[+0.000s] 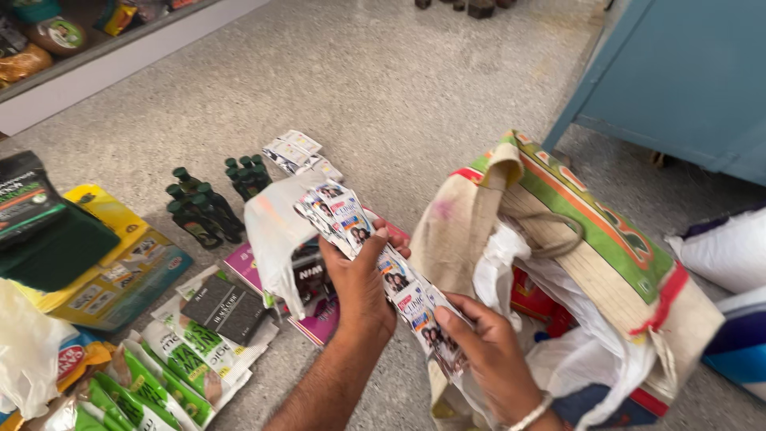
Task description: The person sits on the floor and unpacks various grocery items from a woven bag, including sachets, bottles, and packaged goods, placing them on the floor in organized piles.
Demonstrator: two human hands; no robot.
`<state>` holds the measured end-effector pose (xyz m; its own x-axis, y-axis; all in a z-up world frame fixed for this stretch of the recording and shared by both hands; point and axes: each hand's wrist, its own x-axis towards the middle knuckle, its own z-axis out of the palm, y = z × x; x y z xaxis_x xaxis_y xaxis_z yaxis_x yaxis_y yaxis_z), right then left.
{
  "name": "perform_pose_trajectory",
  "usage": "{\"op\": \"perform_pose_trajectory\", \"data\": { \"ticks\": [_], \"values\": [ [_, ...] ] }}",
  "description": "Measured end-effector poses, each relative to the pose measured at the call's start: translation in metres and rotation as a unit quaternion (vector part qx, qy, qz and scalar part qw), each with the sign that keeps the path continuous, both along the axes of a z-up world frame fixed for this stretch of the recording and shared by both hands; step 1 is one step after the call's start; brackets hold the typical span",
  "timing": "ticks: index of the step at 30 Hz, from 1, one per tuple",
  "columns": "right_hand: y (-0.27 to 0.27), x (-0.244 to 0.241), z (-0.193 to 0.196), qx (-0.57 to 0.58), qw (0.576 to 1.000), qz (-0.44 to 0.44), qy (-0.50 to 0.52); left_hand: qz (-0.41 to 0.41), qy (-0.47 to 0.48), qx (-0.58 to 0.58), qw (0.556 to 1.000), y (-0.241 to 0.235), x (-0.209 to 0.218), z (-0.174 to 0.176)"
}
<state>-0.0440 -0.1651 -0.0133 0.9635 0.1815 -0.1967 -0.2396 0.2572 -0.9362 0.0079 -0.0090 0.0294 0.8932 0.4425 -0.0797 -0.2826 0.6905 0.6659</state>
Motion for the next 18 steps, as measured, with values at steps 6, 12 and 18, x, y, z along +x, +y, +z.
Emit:
{"op": "perform_pose_trajectory", "data": {
  "ticks": [6, 12, 18],
  "values": [
    [0.022, 0.024, 0.043, -0.268, 0.954, 0.063, -0.122, -0.021, 0.035, -0.069, 0.997, 0.019, 0.009, 0.016],
    [0.081, 0.065, 0.068, -0.252, 0.924, 0.191, -0.216, 0.012, 0.034, -0.04, 0.999, 0.062, 0.028, 0.024],
    [0.118, 0.099, 0.067, -0.105, 0.961, 0.255, -0.034, 0.016, 0.089, -0.011, 0.996, 0.092, 0.052, 0.015]
  ]
}}
